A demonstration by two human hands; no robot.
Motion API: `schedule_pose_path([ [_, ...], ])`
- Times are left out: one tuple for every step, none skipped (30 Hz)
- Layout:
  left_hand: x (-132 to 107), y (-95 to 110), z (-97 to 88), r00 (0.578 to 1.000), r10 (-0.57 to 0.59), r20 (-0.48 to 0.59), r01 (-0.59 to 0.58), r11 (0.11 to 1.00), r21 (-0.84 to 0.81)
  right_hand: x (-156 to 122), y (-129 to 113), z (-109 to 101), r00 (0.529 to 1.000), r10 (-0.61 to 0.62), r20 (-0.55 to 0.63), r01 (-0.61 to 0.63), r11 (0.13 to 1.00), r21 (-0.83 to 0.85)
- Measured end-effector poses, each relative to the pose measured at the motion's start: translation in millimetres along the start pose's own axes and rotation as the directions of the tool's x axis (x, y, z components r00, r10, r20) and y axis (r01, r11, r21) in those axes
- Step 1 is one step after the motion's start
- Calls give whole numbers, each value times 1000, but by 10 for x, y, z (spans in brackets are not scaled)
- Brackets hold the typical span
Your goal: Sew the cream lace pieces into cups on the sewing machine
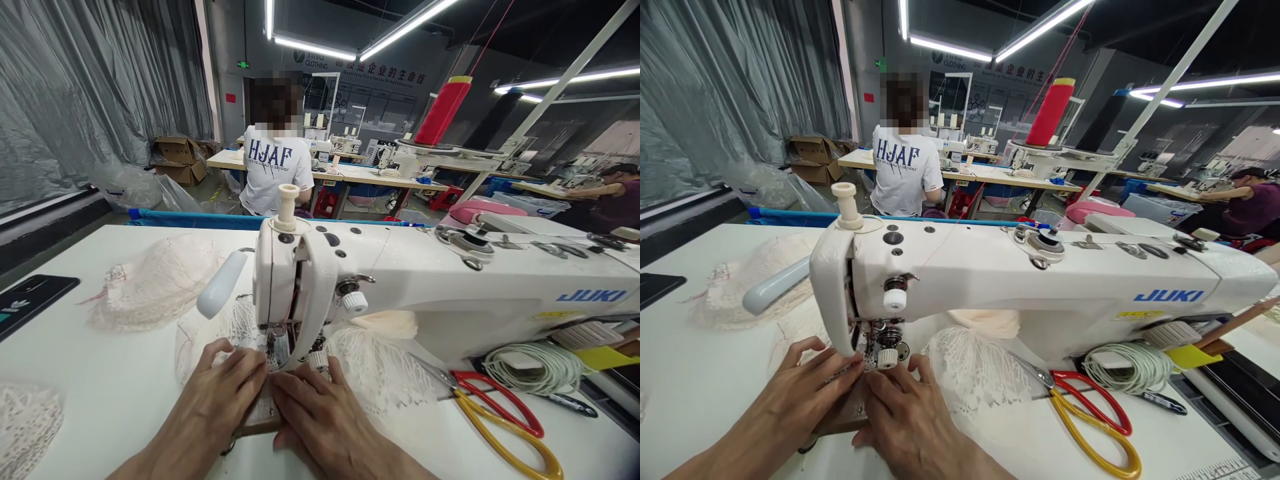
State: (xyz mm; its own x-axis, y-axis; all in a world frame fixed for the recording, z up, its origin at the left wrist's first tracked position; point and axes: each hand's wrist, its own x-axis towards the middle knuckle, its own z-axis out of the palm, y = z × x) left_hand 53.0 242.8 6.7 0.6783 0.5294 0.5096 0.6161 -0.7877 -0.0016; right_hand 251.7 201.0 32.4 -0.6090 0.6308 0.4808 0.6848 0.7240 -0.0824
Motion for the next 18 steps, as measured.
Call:
schedule_pose_path([
  [10, -5, -5, 1000, 4, -16, -5, 999, -40, -1, -1, 3, 1000, 1, 4, -1, 1000, -1],
  [21, -10, -12, 999, 7, -33, -10, 997, -82, -2, -1, 7, 1000, 2, 8, -2, 1000, -1],
  [33, -16, -21, 999, 12, -48, -17, 993, -118, -3, -1, 12, 1000, 8, 12, -8, 1000, -1],
  [45, -23, -30, 998, 15, -58, -23, 990, -139, -4, 0, 17, 1000, 13, 11, -13, 1000, -2],
  [57, -30, -40, 998, 16, -59, -24, 989, -148, -5, 2, 24, 1000, 17, 9, -17, 1000, -5],
  [68, -39, -48, 999, 9, -50, -16, 989, -148, -7, 4, 31, 1000, 21, 4, -21, 1000, -11],
  [79, -49, -54, 999, 0, -39, -6, 989, -146, -10, 6, 39, 1000, 24, -1, -24, 1000, -20],
  [90, -61, -59, 1000, -4, -25, 1, 990, -142, -14, 8, 47, 1000, 24, -3, -24, 999, -32],
  [100, -74, -63, 1000, -9, -9, 8, 991, -134, -20, 10, 56, 1000, 22, -3, -23, 999, -47],
  [110, -88, -66, 1000, -16, 6, 16, 992, -124, -26, 11, 64, 1000, 24, 0, -24, 998, -61],
  [120, -101, -71, 1000, -18, 21, 21, 993, -114, -34, 13, 72, 1000, 28, 3, -27, 997, -73],
  [130, -113, -75, 999, -22, 31, 25, 994, -105, -43, 14, 78, 1000, 31, 3, -30, 996, -81],
  [139, -122, -80, 999, -24, 37, 27, 995, -98, -50, 17, 82, 999, 32, -3, -32, 996, -84],
  [146, -128, -84, 999, -28, 36, 31, 995, -95, -56, 21, 84, 999, 34, -11, -35, 996, -82],
  [150, -131, -84, 999, -30, 25, 33, 995, -94, -59, 26, 84, 999, 37, -23, -39, 996, -75],
  [151, -132, -80, 1000, -28, 15, 29, 995, -92, -57, 31, 80, 999, 42, -32, -44, 997, -66],
  [150, -133, -70, 1000, -23, 6, 24, 996, -84, -49, 36, 75, 998, 45, -35, -47, 997, -59],
  [146, -134, -55, 1000, -17, -3, 16, 998, -67, -37, 39, 68, 999, 47, -27, -49, 997, -56],
])
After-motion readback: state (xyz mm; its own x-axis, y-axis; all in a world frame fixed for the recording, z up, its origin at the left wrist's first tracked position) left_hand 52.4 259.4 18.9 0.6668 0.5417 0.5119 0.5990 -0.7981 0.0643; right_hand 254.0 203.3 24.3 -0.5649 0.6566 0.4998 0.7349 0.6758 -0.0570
